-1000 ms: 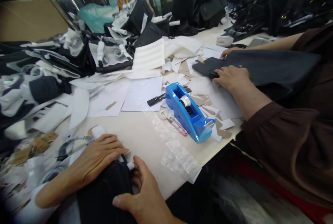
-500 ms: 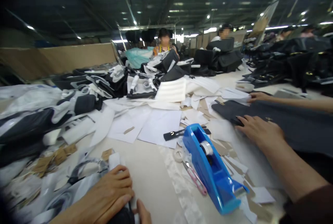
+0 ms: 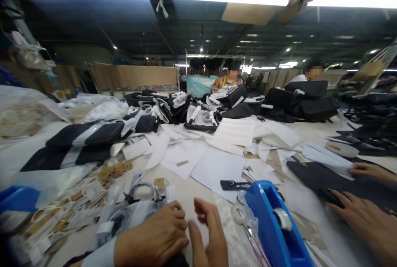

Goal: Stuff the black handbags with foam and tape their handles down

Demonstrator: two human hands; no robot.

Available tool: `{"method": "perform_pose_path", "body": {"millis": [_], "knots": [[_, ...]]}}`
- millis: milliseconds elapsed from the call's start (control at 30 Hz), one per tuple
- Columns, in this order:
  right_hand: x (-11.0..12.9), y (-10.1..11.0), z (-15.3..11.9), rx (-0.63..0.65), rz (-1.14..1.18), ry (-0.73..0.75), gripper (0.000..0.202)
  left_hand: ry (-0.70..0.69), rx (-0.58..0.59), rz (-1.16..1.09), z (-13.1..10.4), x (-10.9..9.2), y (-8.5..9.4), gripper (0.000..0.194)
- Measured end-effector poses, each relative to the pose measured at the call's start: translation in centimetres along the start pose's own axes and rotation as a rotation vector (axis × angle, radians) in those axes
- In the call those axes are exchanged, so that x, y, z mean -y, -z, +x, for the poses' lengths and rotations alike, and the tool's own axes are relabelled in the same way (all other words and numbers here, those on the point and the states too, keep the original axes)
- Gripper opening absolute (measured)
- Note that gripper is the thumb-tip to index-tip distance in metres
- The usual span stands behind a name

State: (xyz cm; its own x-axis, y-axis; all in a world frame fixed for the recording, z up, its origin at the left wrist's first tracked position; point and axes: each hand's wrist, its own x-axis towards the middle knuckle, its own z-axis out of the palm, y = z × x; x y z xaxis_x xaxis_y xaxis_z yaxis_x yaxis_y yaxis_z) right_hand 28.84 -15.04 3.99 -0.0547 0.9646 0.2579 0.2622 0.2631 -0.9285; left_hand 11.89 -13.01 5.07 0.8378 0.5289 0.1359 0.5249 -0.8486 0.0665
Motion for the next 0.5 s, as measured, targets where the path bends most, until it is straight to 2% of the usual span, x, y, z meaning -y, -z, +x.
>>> {"method": "perform_pose_path", "body": {"millis": [67,100,167,233,300,367,433,500], "knots": [[1.2,-1.9,5.8,0.035,-0.16,0.156,0.027,0.008,-0.022,-0.01,-0.1,0.0,-0.1,0.035],[1.7,-3.5,8.8,0.105,-0.276,0.2,0.03,0.013,-0.027,-0.009,-0.2,0.1,-0.2,0.034],[2.6,-7.3,14.2,0.393,-0.619,0.244,0.039,0.011,-0.021,0.008,-0.4,0.3,-0.6,0.032],[3.0,-11.5,18.3,0.525,-0.711,0.268,0.037,-0.006,-0.027,0.038,-0.6,0.7,-1.6,0.034],[3.2,-15.4,20.8,0.622,-0.76,0.293,0.034,-0.036,-0.049,0.066,-0.3,1.5,-3.3,0.036],[3.3,-18.6,22.2,0.704,-0.807,0.309,0.03,-0.079,-0.054,0.096,0.4,2.5,-5.6,0.033],[3.4,-20.7,22.9,0.752,-0.847,0.313,0.026,-0.105,-0.027,0.136,1.5,3.6,-8.1,0.024],[3.6,-21.8,23.2,0.74,-0.878,0.308,0.024,-0.101,0.012,0.152,2.5,4.4,-10.2,0.023]]}}
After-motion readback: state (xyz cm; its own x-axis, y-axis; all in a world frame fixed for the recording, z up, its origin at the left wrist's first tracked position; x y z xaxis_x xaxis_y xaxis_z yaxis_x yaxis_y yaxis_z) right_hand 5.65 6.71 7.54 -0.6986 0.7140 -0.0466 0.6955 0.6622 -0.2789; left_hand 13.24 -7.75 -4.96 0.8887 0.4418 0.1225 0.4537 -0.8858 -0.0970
